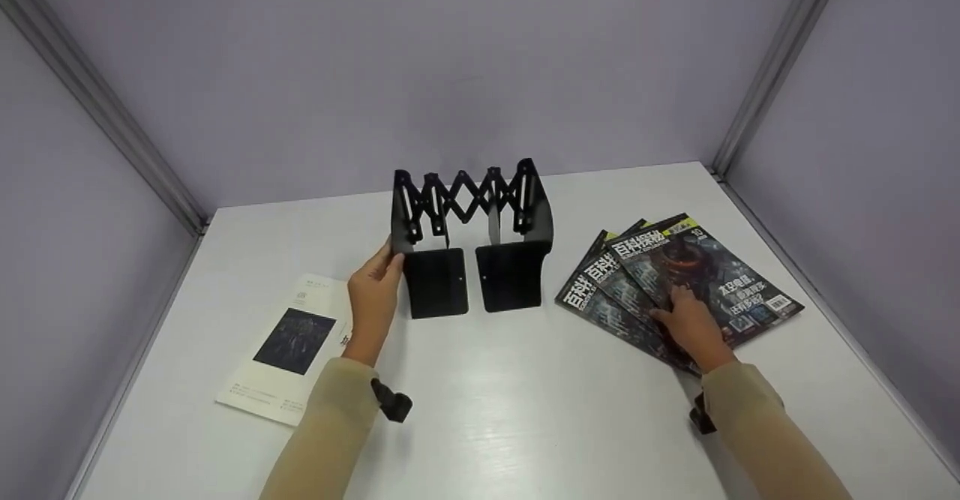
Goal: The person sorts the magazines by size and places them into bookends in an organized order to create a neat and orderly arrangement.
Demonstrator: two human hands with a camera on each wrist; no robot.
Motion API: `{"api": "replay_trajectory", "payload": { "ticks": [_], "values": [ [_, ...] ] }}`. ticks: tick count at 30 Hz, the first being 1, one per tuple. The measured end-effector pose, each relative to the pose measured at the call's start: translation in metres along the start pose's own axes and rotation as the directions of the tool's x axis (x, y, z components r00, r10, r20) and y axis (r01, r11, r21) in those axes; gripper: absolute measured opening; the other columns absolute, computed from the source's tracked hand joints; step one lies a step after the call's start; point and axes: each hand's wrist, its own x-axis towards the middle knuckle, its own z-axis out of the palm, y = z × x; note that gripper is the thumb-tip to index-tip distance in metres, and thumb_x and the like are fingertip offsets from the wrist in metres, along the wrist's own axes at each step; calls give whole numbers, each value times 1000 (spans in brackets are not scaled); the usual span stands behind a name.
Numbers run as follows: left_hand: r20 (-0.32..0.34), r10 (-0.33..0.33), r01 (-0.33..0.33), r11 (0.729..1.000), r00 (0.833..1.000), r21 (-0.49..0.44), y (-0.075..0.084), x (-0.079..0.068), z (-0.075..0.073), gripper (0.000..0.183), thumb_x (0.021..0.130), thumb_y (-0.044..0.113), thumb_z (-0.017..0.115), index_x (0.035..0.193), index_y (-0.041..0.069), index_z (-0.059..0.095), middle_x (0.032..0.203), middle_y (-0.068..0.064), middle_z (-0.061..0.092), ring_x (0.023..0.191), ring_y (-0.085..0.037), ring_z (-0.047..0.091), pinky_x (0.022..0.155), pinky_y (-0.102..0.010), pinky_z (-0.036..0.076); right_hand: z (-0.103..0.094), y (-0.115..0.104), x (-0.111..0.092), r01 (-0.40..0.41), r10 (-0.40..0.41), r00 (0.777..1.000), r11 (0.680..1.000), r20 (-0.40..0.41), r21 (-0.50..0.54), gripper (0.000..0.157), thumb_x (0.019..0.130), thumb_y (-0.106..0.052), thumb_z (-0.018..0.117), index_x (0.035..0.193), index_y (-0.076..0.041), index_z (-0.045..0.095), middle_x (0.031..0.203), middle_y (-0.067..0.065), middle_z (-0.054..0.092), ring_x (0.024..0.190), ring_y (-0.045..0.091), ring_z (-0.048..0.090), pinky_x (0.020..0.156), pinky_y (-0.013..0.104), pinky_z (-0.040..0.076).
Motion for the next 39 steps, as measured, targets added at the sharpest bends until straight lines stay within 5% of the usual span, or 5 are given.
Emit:
{"api": "replay_trajectory", "payload": {
  "ticks": [13, 19, 25, 33, 39],
  "values": [
    [2, -7, 7, 1000, 1000, 11, -27, 7, 1, 36, 87, 15, 59, 121, 4, 54, 120, -9, 54, 108, -20, 54, 82, -18, 47, -5, -2, 3, 68, -76, 997, 971, -29, -230, 56, 91, -21, 52, 128, 17, 33, 127, 40, 31, 111, 53, 35, 88, 58, 36],
    [-16, 6, -5, 998, 1000, 62, -27, 7, 2, 35, 87, 17, 60, 119, 6, 56, 117, -6, 56, 106, -14, 54, 78, -19, 49, -12, -6, 0, 58, -65, 998, 965, -17, -257, 33, 87, -13, 55, 104, 15, 53, 92, 32, 55, 78, 42, 57, 61, 49, 48],
    [-31, -20, 22, 998, 999, 64, -26, 7, 2, 34, 86, 16, 60, 118, 5, 57, 117, -7, 56, 106, -13, 54, 79, -19, 49, -14, -9, -3, 27, -34, 999, 966, -24, -259, 20, 80, -11, 60, 78, 8, 60, 68, 19, 59, 57, 27, 54, 47, 42, 44],
    [-38, -34, 37, 998, 999, 60, -26, 8, 3, 33, 86, 15, 60, 118, 5, 57, 117, -8, 57, 106, -13, 54, 79, -19, 48, -12, -10, -11, 40, -87, 974, 975, -209, -218, 16, 79, -2, 55, 67, 7, 58, 62, 22, 58, 51, 30, 55, 41, 43, 42],
    [-50, -35, 39, 997, 998, 74, -25, 7, 3, 33, 86, 16, 61, 117, 5, 58, 116, -8, 57, 105, -12, 55, 78, -20, 49, -17, -8, -18, 77, -135, 908, 984, -395, -160, 15, 82, 2, 52, 85, 11, 63, 73, 29, 59, 58, 38, 57, 45, 47, 43]
  ]
}}
